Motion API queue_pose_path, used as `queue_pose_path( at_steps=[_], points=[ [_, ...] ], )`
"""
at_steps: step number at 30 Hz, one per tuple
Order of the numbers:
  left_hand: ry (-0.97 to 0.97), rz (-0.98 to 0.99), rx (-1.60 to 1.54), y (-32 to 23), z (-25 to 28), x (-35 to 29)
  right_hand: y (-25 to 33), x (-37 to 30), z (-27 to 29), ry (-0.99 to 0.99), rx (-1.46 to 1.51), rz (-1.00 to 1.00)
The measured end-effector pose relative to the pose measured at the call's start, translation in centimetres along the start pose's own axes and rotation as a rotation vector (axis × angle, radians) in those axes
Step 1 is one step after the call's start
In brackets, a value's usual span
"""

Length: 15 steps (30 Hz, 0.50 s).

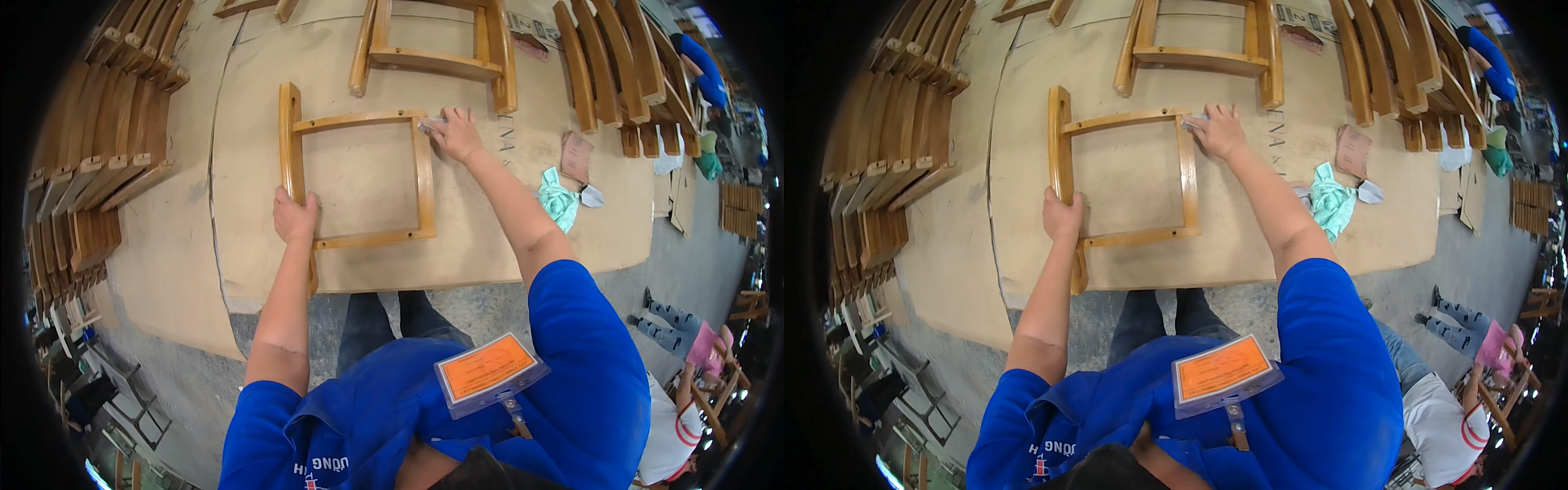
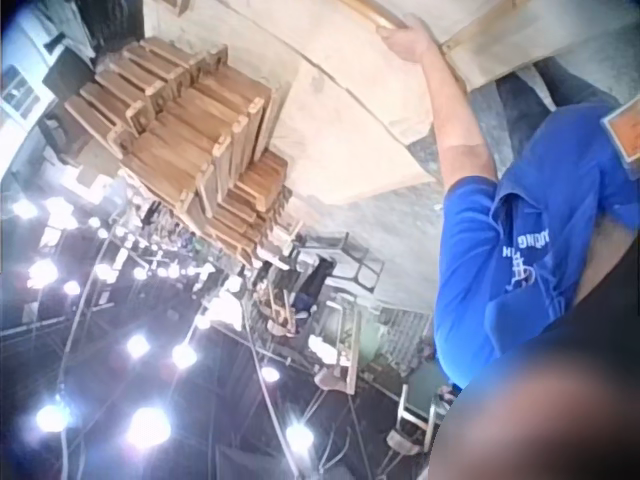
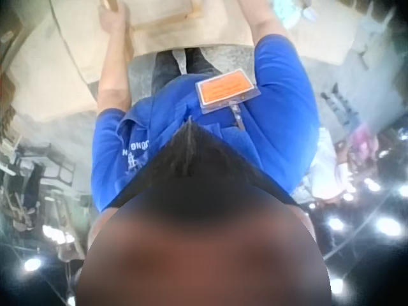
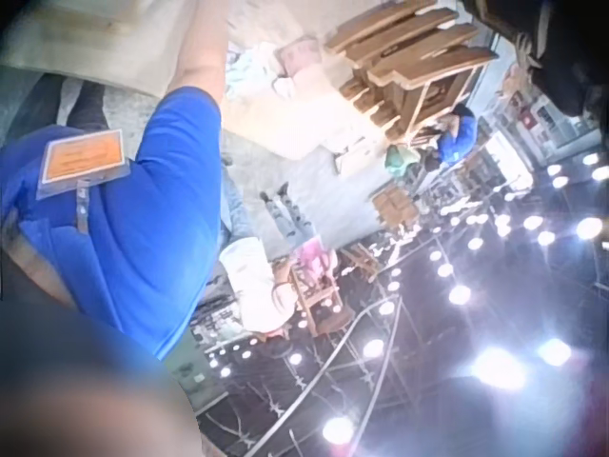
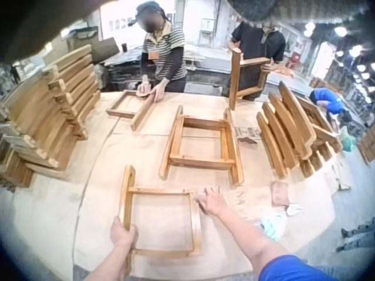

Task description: The person wipes wooden chair frames with a cloth, handling them one at a time on a workbench. They rotate the frames to access different sides and stack the cleaned frames on a pile.

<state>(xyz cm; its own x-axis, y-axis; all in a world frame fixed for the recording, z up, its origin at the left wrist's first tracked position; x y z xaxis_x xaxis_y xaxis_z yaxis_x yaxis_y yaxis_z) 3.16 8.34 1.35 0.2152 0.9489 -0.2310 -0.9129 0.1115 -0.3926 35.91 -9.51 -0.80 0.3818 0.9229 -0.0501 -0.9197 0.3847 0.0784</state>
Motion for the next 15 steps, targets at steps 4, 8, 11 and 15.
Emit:
queue_pose_path(
  at_steps=[4,8,11,15],
  points=[
    [-0.008,0.018,0.001,0.3,-0.2,0.1,2.2,-2.5,-0.5,0.143,-0.029,0.111],
    [0.002,0.022,0.012,0.2,-0.2,0.1,3.5,-5.1,-0.5,0.138,-0.105,0.258],
    [0.0,0.02,0.013,0.0,0.0,-0.1,1.0,-0.2,-0.5,-0.102,-0.09,0.112],
    [0.003,0.025,0.016,0.1,-0.1,-0.1,-0.5,2.3,-3.1,0.021,0.016,0.08]
  ],
)
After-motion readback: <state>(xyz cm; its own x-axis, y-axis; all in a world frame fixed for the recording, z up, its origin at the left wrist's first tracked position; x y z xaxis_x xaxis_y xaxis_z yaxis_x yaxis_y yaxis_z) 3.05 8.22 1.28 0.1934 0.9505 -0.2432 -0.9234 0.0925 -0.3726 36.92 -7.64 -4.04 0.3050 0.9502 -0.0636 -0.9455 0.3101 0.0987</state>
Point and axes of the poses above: each hand's wrist, its own x-axis towards the middle knuckle, its own z-axis out of the back of the hand, y = z × x, the point moved 4 cm from there along x, towards the middle knuckle, and after that the axes turned 6 degrees about -x, right-handed, at the moved point
